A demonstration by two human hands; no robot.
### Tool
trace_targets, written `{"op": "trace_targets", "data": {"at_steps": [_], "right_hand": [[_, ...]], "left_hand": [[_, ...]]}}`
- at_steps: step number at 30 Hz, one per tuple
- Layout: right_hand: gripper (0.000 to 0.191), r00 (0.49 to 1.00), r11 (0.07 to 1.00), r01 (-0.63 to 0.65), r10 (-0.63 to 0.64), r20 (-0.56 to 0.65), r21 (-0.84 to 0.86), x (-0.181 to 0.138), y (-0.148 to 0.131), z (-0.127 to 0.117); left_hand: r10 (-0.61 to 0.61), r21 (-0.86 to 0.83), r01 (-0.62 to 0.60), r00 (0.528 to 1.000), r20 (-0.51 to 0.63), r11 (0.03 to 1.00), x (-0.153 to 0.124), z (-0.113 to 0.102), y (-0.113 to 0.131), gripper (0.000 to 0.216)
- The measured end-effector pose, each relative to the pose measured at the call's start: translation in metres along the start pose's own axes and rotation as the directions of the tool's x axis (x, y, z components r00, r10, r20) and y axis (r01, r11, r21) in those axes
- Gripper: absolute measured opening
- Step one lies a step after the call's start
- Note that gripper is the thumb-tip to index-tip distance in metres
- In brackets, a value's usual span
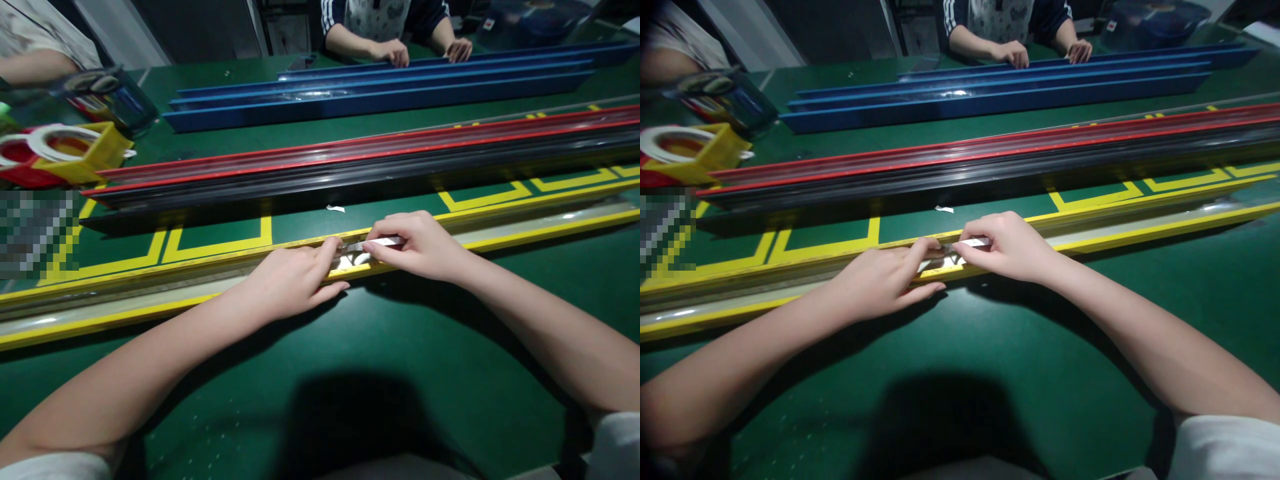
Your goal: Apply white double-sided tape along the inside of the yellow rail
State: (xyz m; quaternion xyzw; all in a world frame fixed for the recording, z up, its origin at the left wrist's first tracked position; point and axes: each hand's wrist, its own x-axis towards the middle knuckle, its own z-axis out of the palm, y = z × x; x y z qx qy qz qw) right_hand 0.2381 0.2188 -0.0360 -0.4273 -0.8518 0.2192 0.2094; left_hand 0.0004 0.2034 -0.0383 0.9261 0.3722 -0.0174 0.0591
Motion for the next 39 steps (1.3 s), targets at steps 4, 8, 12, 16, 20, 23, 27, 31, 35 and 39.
{"op": "trace_targets", "data": {"at_steps": [4, 8, 12, 16, 20, 23, 27, 31, 35, 39], "right_hand": [[0.027, 1.000, 0.999, -0.028, 0.027, 0.014, 0.033, -0.0003, 0.0000, -0.0007], [0.030, 0.997, 0.988, -0.065, 0.061, 0.036, 0.138, -0.0002, -0.0015, -0.0034], [0.031, 0.996, 0.961, -0.081, 0.069, 0.055, 0.265, 0.0007, -0.0019, -0.0065], [0.031, 0.993, 0.925, -0.115, 0.101, 0.058, 0.363, 0.0013, 0.0006, -0.0072], [0.028, 0.991, 0.890, -0.134, 0.123, 0.053, 0.435, 0.0018, 0.0028, -0.0065], [0.027, 0.991, 0.880, -0.136, 0.128, 0.050, 0.455, 0.0023, 0.0032, -0.0062], [0.029, 0.990, 0.871, -0.143, 0.135, 0.051, 0.470, 0.0025, 0.0029, -0.0068], [0.029, 0.988, 0.851, -0.156, 0.145, 0.061, 0.501, 0.0028, 0.0039, -0.0072], [0.030, 0.984, 0.834, -0.178, 0.162, 0.076, 0.522, 0.0041, 0.0056, -0.0067], [0.029, 0.984, 0.817, -0.177, 0.157, 0.085, 0.549, 0.0042, 0.0059, -0.0061]], "left_hand": [[-0.008, 0.006, 0.008, 1.000, 0.014, 1.000, -0.0002, -0.0008, 0.0000, 0.052], [-0.003, 0.015, 0.002, 1.000, 0.013, 1.000, -0.0001, -0.0007, -0.0004, 0.055], [0.007, 0.002, -0.007, 1.000, 0.019, 1.000, 0.0004, -0.0006, -0.0007, 0.055], [0.008, -0.010, -0.007, 0.999, 0.039, 1.000, 0.0009, -0.0012, -0.0011, 0.057], [0.015, -0.028, -0.013, 0.997, 0.070, 1.000, 0.0011, -0.0026, -0.0018, 0.061], [0.019, -0.047, -0.015, 0.995, 0.102, 0.999, 0.0014, -0.0039, -0.0023, 0.064], [0.023, -0.063, -0.015, 0.993, 0.119, 0.998, 0.0018, -0.0054, -0.0024, 0.065], [0.032, -0.078, -0.022, 0.992, 0.118, 0.997, 0.0017, -0.0054, -0.0030, 0.065], [0.041, -0.083, -0.032, 0.993, 0.112, 0.996, 0.0019, -0.0050, -0.0038, 0.064], [0.038, -0.099, -0.027, 0.993, 0.113, 0.995, 0.0020, -0.0053, -0.0041, 0.065]]}}
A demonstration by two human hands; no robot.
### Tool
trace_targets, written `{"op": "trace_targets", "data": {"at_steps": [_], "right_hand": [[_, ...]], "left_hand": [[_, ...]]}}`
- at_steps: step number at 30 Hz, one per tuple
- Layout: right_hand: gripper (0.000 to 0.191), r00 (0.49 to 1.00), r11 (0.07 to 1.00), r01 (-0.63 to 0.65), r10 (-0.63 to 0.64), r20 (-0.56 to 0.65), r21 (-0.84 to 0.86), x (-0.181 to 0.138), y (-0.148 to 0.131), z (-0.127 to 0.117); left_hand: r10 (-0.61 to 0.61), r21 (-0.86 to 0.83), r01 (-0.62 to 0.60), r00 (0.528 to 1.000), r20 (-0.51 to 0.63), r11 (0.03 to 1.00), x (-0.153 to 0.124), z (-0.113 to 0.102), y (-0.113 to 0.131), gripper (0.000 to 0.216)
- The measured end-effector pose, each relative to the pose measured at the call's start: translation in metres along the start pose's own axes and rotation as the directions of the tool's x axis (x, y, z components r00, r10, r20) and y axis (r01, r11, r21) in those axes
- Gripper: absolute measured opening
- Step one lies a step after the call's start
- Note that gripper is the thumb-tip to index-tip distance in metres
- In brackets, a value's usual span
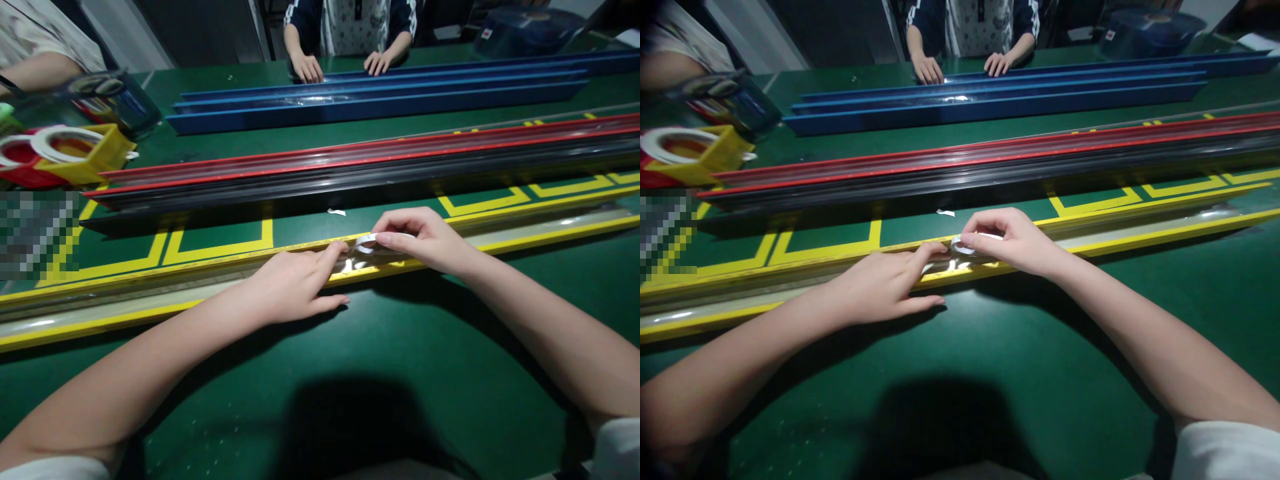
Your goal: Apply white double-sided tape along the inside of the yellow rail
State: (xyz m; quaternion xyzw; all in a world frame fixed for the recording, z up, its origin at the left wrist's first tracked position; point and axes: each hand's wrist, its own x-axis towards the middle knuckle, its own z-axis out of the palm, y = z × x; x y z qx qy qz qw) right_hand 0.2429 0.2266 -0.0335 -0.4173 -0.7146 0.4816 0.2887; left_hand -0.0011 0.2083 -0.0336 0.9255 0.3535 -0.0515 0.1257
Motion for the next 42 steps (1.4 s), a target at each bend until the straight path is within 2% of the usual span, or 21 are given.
{"op": "trace_targets", "data": {"at_steps": [5, 11, 20, 25, 33, 38, 42], "right_hand": [[0.028, 1.000, 1.000, -0.004, 0.004, 0.008, -0.001, -0.001, 0.001, 0.000], [0.029, 0.999, 0.999, 0.017, -0.019, -0.046, -0.031, 0.000, 0.000, 0.000], [0.030, 0.998, 1.000, -0.016, 0.016, -0.068, -0.002, 0.000, -0.005, 0.002], [0.037, 0.979, 0.996, 0.000, -0.018, -0.205, -0.087, -0.001, -0.003, 0.002], [0.049, 0.929, 0.985, 0.044, -0.103, -0.356, -0.168, -0.001, 0.003, 0.003], [0.047, 0.914, 0.986, 0.041, -0.102, -0.392, -0.162, 0.000, 0.006, 0.003], [0.048, 0.914, 0.986, 0.055, -0.112, -0.389, -0.154, -0.001, 0.007, 0.003]], "left_hand": [[-0.003, -0.020, 0.003, 1.000, 0.017, 1.000, 0.000, 0.000, 0.000, 0.065], [0.014, -0.028, -0.014, 1.000, 0.001, 1.000, 0.000, 0.001, -0.001, 0.064], [0.017, -0.014, -0.017, 1.000, 0.010, 1.000, 0.000, -0.001, -0.001, 0.061], [0.023, -0.010, -0.023, 1.000, -0.004, 1.000, 0.000, 0.000, -0.001, 0.055], [0.015, 0.167, -0.020, 0.999, 0.033, 0.986, 0.001, -0.003, 0.005, 0.043], [-0.021, 0.255, 0.009, 0.999, 0.043, 0.967, 0.009, -0.011, 0.015, 0.039], [-0.006, 0.298, 0.000, 1.000, 0.019, 0.955, 0.021, -0.017, 0.023, 0.038]]}}
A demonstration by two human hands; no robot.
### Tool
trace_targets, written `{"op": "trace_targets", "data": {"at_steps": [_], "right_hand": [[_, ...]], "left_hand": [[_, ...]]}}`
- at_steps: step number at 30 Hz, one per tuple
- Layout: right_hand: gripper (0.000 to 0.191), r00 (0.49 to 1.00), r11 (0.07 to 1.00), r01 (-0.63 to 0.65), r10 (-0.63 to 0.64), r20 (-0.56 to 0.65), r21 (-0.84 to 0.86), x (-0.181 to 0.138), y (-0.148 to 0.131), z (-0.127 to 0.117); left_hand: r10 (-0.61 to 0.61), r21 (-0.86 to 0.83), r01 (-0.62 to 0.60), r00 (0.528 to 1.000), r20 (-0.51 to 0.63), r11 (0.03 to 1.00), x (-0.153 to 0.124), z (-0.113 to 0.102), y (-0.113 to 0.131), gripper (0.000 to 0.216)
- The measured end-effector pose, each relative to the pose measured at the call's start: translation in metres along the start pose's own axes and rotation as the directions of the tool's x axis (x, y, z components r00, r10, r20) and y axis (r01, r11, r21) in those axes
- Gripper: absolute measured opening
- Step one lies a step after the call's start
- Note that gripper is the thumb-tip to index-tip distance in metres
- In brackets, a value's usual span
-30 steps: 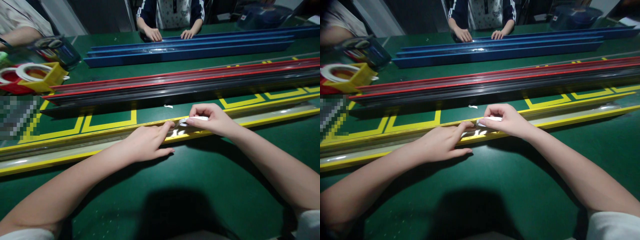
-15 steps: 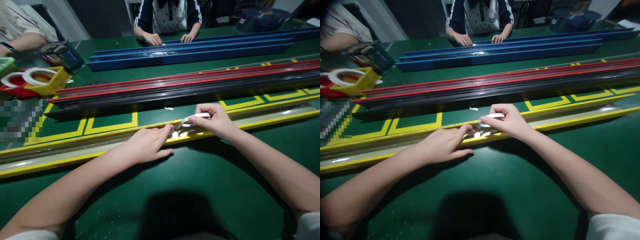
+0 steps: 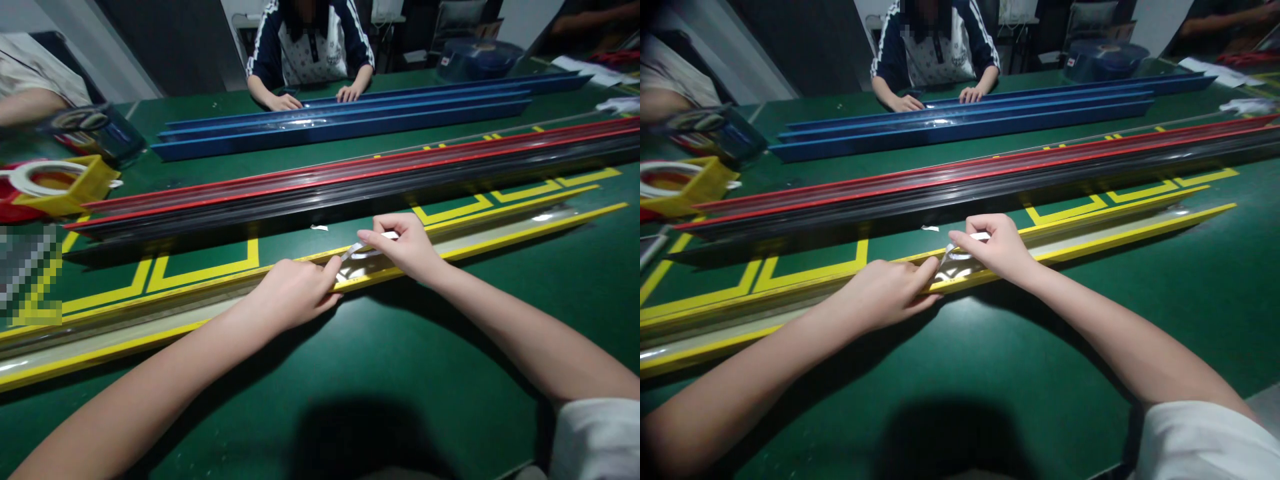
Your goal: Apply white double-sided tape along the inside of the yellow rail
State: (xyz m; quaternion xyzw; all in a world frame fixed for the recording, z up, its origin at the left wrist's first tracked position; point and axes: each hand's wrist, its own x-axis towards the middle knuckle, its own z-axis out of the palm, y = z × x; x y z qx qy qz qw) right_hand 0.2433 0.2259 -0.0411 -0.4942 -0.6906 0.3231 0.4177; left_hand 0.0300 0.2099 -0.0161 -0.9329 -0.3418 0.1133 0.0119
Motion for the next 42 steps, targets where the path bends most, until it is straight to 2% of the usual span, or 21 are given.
{"op": "trace_targets", "data": {"at_steps": [4, 7, 13, 16, 25, 36, 42], "right_hand": [[0.049, 1.000, 1.000, 0.018, -0.018, 0.010, 0.024, -0.001, -0.001, 0.001], [0.053, 1.000, 0.998, 0.011, -0.011, 0.006, 0.061, -0.001, -0.002, 0.001], [0.056, 0.996, 0.985, -0.031, 0.045, -0.083, 0.172, 0.000, -0.002, 0.002], [0.056, 0.993, 0.978, -0.058, 0.077, -0.090, 0.201, 0.000, -0.001, 0.002], [0.053, 0.989, 0.984, -0.073, 0.092, -0.118, 0.163, 0.001, -0.002, 0.002], [0.053, 0.992, 0.994, -0.044, 0.056, -0.111, 0.102, 0.000, -0.002, 0.002], [0.052, 0.994, 0.994, -0.050, 0.059, -0.092, 0.097, 0.000, -0.001, 0.002]], "left_hand": [[0.026, -0.027, -0.027, 1.000, -0.013, 0.999, 0.004, 0.002, 0.000, 0.040], [0.001, -0.038, -0.004, 0.998, -0.056, 0.999, 0.003, 0.009, -0.002, 0.041], [-0.011, -0.052, 0.008, 0.998, -0.054, 0.999, 0.000, 0.013, -0.003, 0.041], [-0.018, -0.059, 0.014, 0.997, -0.075, 0.998, 0.001, 0.013, -0.003, 0.041], [-0.020, -0.075, 0.012, 0.994, -0.104, 0.997, 0.002, 0.016, -0.003, 0.040], [-0.058, -0.156, 0.054, 0.998, -0.022, 0.986, 0.001, 0.013, -0.004, 0.041], [-0.035, -0.174, 0.028, 0.999, -0.037, 0.984, 0.001, 0.015, -0.006, 0.038]]}}
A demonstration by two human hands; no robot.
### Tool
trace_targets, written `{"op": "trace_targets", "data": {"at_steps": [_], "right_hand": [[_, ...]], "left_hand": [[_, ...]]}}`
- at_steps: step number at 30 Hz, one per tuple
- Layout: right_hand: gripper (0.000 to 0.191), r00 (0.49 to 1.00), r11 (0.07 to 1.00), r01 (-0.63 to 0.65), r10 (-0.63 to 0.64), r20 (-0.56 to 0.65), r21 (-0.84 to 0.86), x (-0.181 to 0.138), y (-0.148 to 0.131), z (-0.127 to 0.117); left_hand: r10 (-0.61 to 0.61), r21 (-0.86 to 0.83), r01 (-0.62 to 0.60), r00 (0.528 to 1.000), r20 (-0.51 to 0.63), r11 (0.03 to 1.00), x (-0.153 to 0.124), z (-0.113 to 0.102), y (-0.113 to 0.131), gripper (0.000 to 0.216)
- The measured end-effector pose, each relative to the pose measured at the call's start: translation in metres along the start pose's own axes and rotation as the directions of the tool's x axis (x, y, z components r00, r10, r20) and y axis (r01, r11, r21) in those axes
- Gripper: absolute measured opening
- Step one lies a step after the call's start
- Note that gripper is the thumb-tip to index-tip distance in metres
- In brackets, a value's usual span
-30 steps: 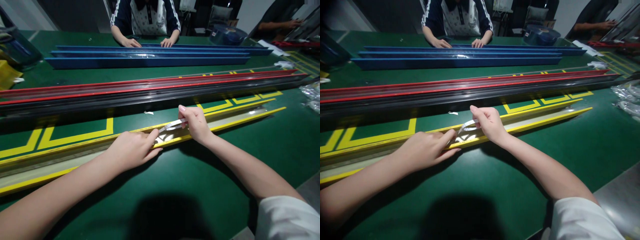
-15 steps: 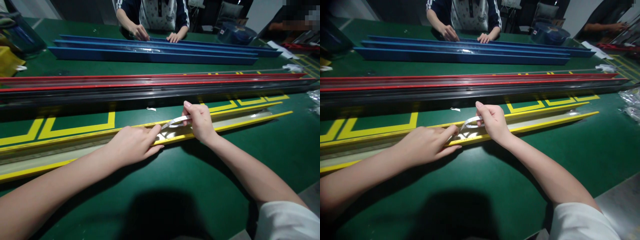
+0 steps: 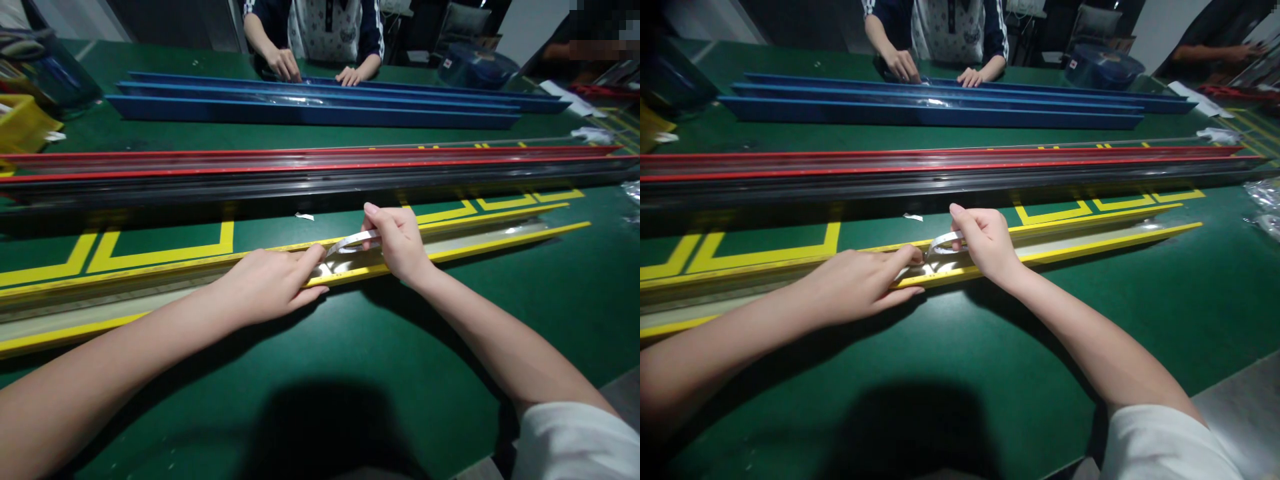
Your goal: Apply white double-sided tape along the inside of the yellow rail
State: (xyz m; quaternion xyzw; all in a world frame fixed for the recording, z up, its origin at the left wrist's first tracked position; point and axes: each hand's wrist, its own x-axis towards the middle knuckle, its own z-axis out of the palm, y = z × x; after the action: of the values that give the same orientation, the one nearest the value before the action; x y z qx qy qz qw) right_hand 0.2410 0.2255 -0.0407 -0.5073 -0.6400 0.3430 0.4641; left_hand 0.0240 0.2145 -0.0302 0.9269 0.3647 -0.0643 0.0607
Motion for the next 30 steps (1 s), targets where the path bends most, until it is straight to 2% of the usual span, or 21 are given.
{"op": "trace_targets", "data": {"at_steps": [22, 30], "right_hand": [[0.051, 0.999, 0.999, 0.013, -0.011, 0.042, -0.050, 0.0003, 0.0019, 0.0002], [0.045, 0.997, 0.999, 0.027, -0.026, 0.077, -0.023, 0.0001, 0.0036, 0.0014]], "left_hand": [[0.057, -0.127, -0.054, 0.998, 0.019, 0.990, 0.0032, 0.0040, -0.0041, 0.044], [0.086, -0.159, -0.079, 0.995, 0.040, 0.984, 0.0011, 0.0029, -0.0054, 0.060]]}}
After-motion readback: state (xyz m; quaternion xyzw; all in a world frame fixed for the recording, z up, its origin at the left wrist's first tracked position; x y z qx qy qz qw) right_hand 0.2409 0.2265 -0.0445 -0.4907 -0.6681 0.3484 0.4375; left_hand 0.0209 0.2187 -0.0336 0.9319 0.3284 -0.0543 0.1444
